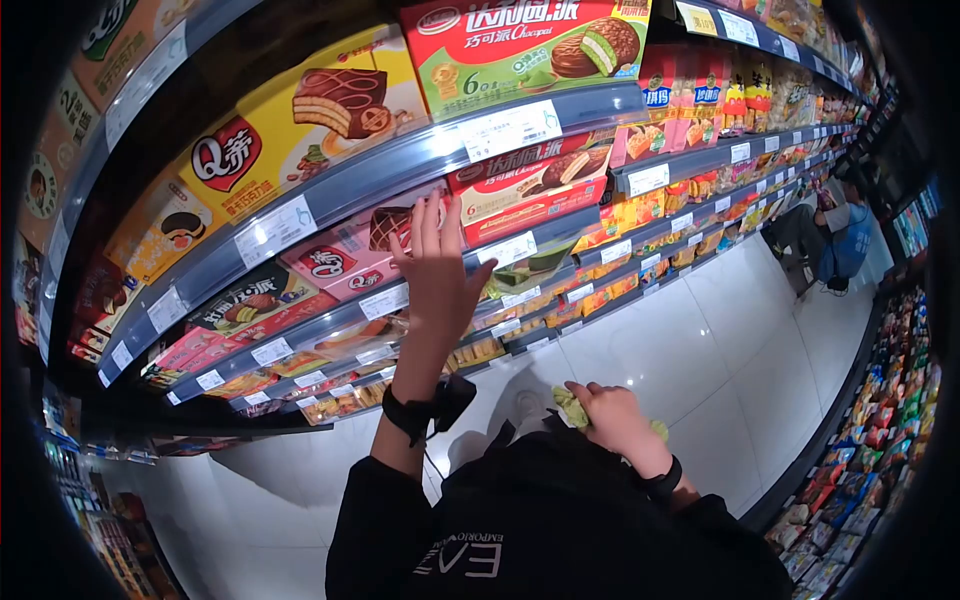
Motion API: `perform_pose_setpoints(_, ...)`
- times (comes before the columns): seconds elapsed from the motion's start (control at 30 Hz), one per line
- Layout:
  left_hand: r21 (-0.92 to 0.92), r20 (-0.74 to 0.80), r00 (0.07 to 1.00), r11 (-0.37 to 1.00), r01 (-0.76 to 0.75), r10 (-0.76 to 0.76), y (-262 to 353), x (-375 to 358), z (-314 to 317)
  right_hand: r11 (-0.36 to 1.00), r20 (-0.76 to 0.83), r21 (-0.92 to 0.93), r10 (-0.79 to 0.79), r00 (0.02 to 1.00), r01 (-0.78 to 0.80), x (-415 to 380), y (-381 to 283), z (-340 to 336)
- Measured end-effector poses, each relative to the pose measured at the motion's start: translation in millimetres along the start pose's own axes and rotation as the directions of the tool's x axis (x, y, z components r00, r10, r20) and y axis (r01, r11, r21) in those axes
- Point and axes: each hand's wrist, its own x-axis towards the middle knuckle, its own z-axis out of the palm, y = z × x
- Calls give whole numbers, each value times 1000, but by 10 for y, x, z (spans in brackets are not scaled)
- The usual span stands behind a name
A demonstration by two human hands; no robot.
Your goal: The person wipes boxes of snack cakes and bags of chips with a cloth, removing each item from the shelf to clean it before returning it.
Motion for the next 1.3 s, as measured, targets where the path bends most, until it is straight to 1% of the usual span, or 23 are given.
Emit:
perform_pose_setpoints(0.07, 65, -32, 999, 998, 8, -6, 2, 279, 201, 997, -79, -58, -48, 996, 43, 103, 187, -103)
perform_pose_setpoints(0.17, 220, -103, 994, 976, -4, 28, -11, 554, 338, 997, -75, -60, -56, 996, 52, 208, 382, -185)
perform_pose_setpoints(0.23, 139, 106, 992, 989, 56, -71, -144, 707, 448, 997, -78, -43, -67, 995, 64, 257, 450, -195)
perform_pose_setpoints(0.27, 209, -8, 1000, 978, -12, 14, -185, 788, 495, 997, -75, -25, -72, 995, 70, 265, 460, -181)
perform_pose_setpoints(0.3, 209, -3, 1000, 978, -10, 11, -218, 834, 527, 997, -70, -21, -72, 995, 70, 264, 472, -165)
perform_pose_setpoints(0.37, -32, -68, 997, 999, 17, -19, -282, 926, 538, 996, -60, 12, -82, 995, 83, 301, 495, -130)
perform_pose_setpoints(0.4, -99, 94, 980, 978, 182, -173, -290, 962, 489, 995, -65, 39, -92, 994, 95, 313, 500, -133)
perform_pose_setpoints(0.5, -89, 337, 912, 956, 279, -235, -370, 1047, 374, 993, -53, 14, -114, 992, 115, 341, 537, -118)
perform_pose_setpoints(0.53, -86, 334, 912, 956, 281, -238, -306, 1069, 272, 991, -65, 6, -130, 989, 131, 341, 543, -117)
perform_pose_setpoints(0.6, -8, 593, 676, 836, 549, -437, -198, 1101, 132, 991, -71, 10, -134, 988, 135, 336, 536, -128)
perform_pose_setpoints(0.63, -8, 589, 676, 833, 554, -444, -208, 1061, 145, 990, -72, 17, -135, 988, 137, 334, 533, -130)
perform_pose_setpoints(0.7, -99, 385, 865, 917, 386, -322, -255, 935, 192, 988, -77, 26, -153, 985, 155, 341, 537, -93)
perform_pose_setpoints(0.73, -63, 184, 964, 977, 204, -189, -269, 864, 216, 986, -83, 41, -160, 984, 164, 343, 531, -66)
perform_pose_setpoints(0.77, -58, 181, 964, 976, 211, -197, -223, 798, 179, 984, -80, 41, -168, 982, 172, 348, 525, -47)
perform_pose_setpoints(0.83, -15, 69, 993, 995, 94, -93, -123, 705, 85, 983, -88, 52, -170, 982, 175, 363, 513, -15)
perform_pose_setpoints(0.87, -35, 191, 963, 979, 202, -192, -106, 691, 65, 983, -85, 52, -174, 981, 178, 372, 510, -10)
perform_pose_setpoints(0.9, -34, 193, 962, 978, 206, -196, -108, 636, 97, 981, -84, 50, -185, 979, 190, 379, 508, -11)
perform_pose_setpoints(0.97, -22, -30, 996, 996, 85, -85, -130, 510, 208, 979, -84, 48, -193, 978, 197, 361, 506, 4)
perform_pose_setpoints(1.1, -188, -89, 996, 982, -13, -4, -183, 386, 336, 977, -78, 81, -189, 979, 195, 345, 534, 45)
perform_pose_setpoints(1.17, -184, -88, 996, 983, 1, -17, -158, 354, 346, 976, -85, 93, -191, 978, 199, 329, 530, 48)
perform_pose_setpoints(1.23, -204, -79, 995, 976, -79, 64, -102, 317, 293, 979, -55, 93, -175, 983, 179, 341, 510, 26)
perform_pose_setpoints(1.27, -235, -133, 987, 965, -117, 88, -59, 284, 300, 978, -58, 92, -183, 981, 188, 352, 505, 27)
perform_pose_setpoints(1.3, -259, -229, 957, 936, -238, 179, -29, 271, 307, 981, -32, 107, -160, 987, 162, 353, 506, 35)
